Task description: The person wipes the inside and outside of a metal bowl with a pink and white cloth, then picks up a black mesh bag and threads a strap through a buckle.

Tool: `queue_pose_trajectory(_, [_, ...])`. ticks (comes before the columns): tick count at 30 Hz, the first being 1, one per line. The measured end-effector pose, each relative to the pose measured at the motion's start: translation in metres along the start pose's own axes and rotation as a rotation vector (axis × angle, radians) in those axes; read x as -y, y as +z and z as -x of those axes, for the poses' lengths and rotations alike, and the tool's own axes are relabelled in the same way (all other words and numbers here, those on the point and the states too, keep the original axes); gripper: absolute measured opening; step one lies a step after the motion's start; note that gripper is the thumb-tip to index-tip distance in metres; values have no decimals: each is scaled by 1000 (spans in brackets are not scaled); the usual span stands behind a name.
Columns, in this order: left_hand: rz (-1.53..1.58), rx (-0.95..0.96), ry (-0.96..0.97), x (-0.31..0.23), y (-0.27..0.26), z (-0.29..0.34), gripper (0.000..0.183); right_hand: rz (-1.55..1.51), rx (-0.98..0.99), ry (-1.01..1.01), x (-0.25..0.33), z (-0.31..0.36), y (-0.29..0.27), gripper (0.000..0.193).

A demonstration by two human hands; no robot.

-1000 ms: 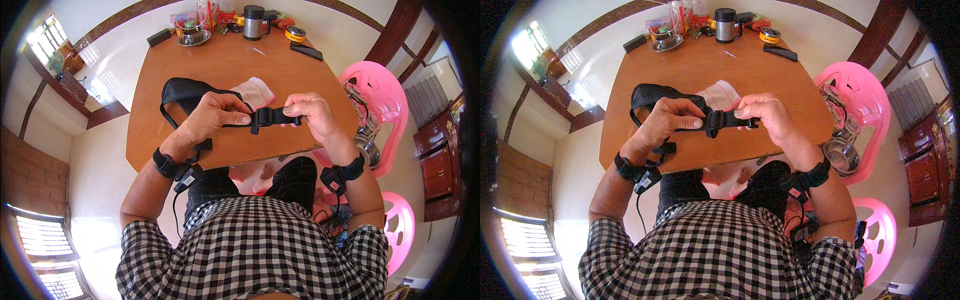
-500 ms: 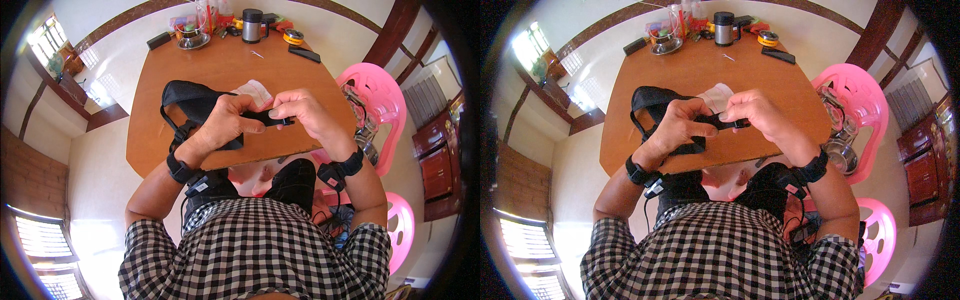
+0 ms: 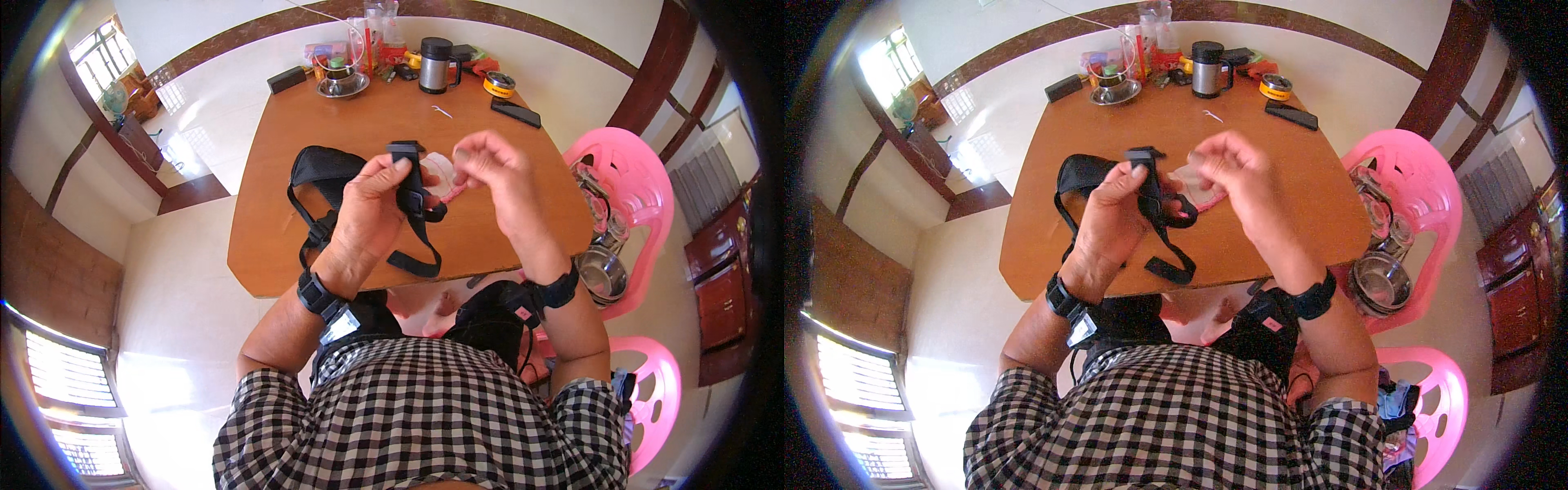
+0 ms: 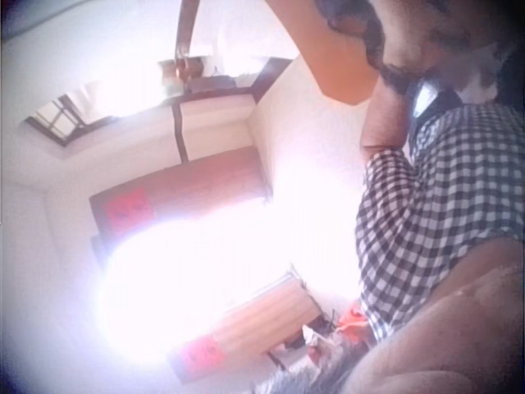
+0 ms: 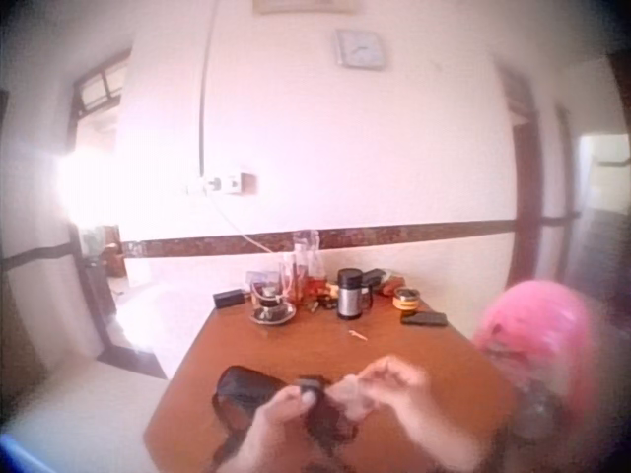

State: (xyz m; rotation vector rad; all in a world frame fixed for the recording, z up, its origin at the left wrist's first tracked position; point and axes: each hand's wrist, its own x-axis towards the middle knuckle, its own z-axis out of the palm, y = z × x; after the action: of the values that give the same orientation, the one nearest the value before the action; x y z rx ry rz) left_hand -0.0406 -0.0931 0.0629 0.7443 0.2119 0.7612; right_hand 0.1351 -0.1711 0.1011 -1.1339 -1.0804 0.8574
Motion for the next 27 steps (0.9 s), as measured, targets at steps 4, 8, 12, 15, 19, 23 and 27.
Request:
queue_pose_trajectory(4, [109,-5,96,-13,1,-1,20,138,217,-111,-30,8,10,41])
queue_pose_trajectory(8, [71,59,175,-34,31,6,17,301,243,-181,-50,7,25,36])
queue_pose_trajectory(12, [-64,142,389,-59,31,22,17,573,246,-122,-52,5,29,19])
queue_pose_trajectory(15, [-217,236,558,-81,22,42,22,567,211,-58,-70,4,21,22])
queue_pose_trajectory(19, [-272,165,482,-77,-5,69,24,656,125,-238,-101,1,15,25])
queue_pose_trajectory(23, [-227,-62,437,-73,-54,101,23,994,316,-248,-91,8,27,28])
queue_pose_trajectory(27, [-30,-142,454,-79,-101,128,25,1150,316,-282,-98,6,36,27])
